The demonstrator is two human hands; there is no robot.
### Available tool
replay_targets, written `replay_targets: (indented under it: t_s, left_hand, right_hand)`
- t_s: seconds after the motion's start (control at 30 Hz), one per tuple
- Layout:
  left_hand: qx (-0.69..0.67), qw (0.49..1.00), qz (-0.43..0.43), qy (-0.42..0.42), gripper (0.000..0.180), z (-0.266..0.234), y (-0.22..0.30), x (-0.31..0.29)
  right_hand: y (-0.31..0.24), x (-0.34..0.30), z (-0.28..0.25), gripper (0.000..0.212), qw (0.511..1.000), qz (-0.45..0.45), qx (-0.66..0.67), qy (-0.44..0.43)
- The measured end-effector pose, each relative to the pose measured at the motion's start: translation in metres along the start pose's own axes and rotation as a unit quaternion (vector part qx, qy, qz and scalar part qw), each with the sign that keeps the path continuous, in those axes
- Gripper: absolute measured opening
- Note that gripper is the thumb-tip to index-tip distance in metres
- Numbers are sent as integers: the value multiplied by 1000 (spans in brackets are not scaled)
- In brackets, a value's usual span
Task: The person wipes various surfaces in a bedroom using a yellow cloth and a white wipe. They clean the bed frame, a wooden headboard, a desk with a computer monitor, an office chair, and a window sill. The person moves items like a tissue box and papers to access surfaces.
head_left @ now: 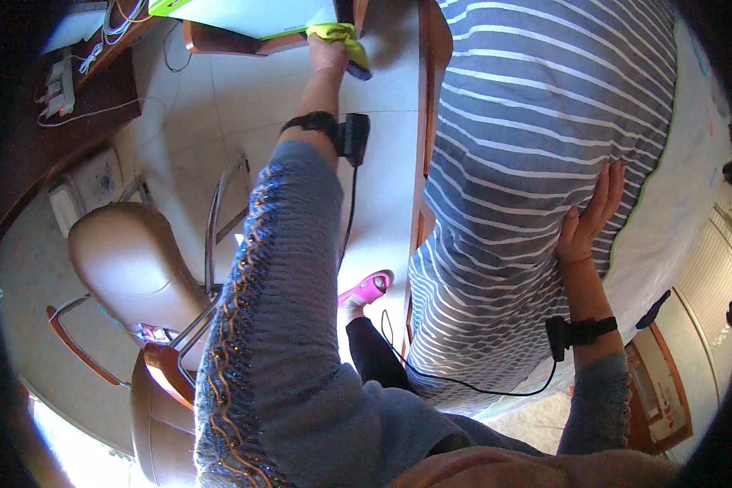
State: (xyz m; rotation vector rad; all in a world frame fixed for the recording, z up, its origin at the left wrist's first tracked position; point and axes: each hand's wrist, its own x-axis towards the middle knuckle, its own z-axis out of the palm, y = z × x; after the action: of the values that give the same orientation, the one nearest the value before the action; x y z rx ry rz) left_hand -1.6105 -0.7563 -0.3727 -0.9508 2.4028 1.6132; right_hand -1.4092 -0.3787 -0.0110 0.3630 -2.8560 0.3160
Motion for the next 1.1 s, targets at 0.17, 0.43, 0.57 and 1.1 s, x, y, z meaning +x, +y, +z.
replay_targets:
  t_s: [0.17, 0.43, 0.57, 1.1]
  left_hand:
    - [-255, 951, -148, 91, 40, -111, -32, 15]
    - [-50, 998, -20, -42, 38, -260, -17, 83]
    - [-242, 962, -32, -119, 33, -287, 74, 89]
    - [396, 915, 54, -59, 37, -274, 110, -58]
  right_hand:
    - [-1, 1, -1, 72, 1000, 4, -15, -2]
    - [-5, 6, -5, 70, 1000, 1, -12, 8]
    - [-6, 7, -5, 69, 1000, 4, -18, 10]
    - [-7, 2, -12, 67, 999, 31, -29, 7]
